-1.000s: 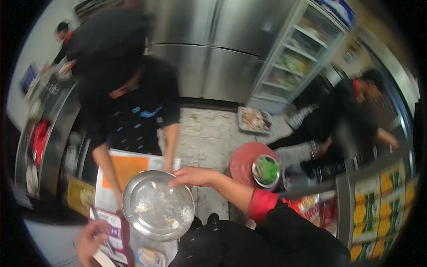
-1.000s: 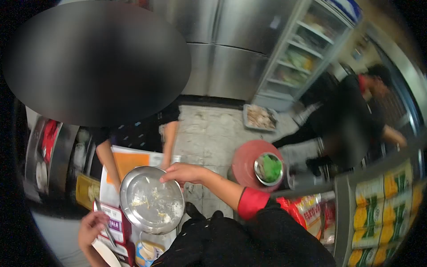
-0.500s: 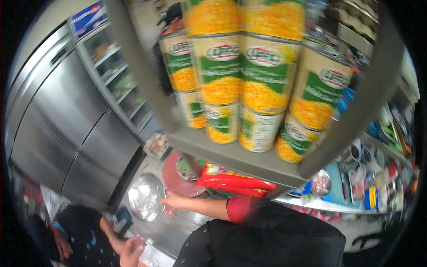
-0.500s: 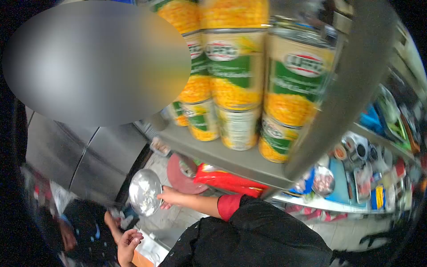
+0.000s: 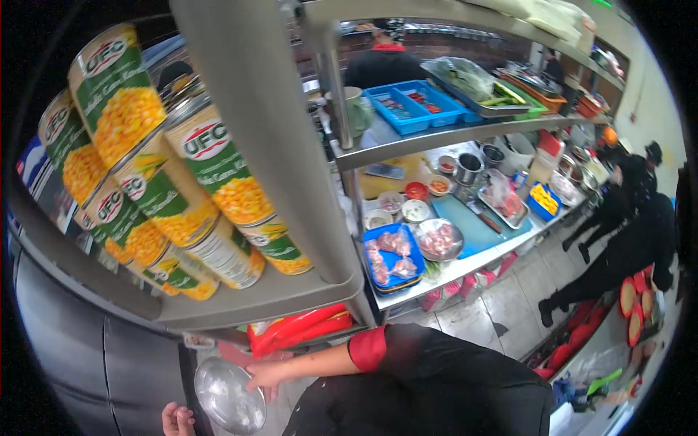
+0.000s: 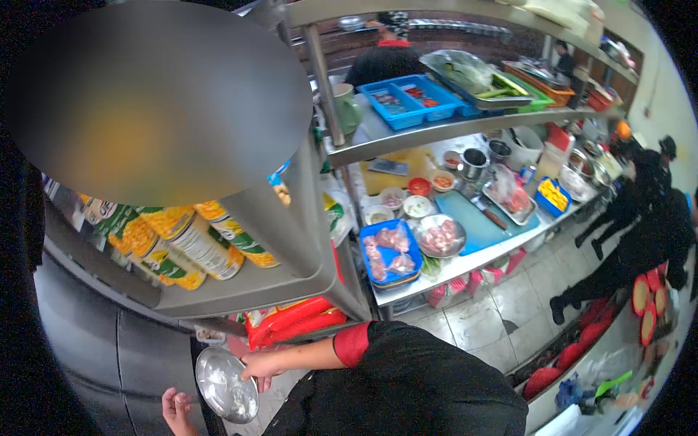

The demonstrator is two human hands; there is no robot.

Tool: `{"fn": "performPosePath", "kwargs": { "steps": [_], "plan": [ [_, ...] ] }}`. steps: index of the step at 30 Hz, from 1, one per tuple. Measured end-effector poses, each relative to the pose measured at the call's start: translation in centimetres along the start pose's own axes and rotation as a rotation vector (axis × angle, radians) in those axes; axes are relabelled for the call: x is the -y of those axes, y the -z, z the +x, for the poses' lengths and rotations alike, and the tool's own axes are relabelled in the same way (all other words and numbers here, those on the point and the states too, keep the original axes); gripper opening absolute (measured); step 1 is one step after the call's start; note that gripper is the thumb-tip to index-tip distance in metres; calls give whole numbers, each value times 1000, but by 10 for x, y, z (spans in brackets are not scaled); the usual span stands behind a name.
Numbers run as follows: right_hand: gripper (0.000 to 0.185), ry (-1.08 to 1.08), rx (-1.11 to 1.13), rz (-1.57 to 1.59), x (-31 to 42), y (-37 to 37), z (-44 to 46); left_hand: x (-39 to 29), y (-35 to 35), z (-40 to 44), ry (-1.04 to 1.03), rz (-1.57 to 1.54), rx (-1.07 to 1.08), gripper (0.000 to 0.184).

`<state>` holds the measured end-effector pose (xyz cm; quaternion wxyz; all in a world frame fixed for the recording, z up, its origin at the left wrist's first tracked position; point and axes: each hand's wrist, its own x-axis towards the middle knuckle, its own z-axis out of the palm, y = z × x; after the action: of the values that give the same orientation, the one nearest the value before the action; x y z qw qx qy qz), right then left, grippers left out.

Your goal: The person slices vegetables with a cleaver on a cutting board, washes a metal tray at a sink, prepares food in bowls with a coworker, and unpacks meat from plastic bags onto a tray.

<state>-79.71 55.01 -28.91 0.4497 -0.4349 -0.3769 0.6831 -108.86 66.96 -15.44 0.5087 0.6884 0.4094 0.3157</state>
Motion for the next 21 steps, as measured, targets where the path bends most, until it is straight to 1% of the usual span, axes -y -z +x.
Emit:
{"fn": "performPosePath", "kwargs": {
  "steps": [2,3,5,6,7,9,14,16,21],
  "plan": [
    [49,10,-38,25,0,3,-7,36,13,42,-59,15,42,34],
    [48,25,-32,46,-1,5,-8,35,8,51,-116,8,76,33],
    [47,42,-45,69,-3,10,-9,33,1,61,-117,43,102,33],
    [47,6,-44,61,0,15,-11,25,-6,65,-117,82,106,32],
    [47,-30,-40,49,2,18,-13,6,-17,58,-123,75,120,32],
    [46,-11,-72,36,5,19,-18,-34,-35,36,-89,116,127,36],
    [45,15,-106,71,6,16,-19,-32,-33,45,-114,92,165,38],
    [45,-20,-146,63,9,15,-20,-27,-29,49,-128,81,177,37],
    [45,4,-136,70,10,14,-17,-18,-22,56,-122,35,200,38]
  ]
}}
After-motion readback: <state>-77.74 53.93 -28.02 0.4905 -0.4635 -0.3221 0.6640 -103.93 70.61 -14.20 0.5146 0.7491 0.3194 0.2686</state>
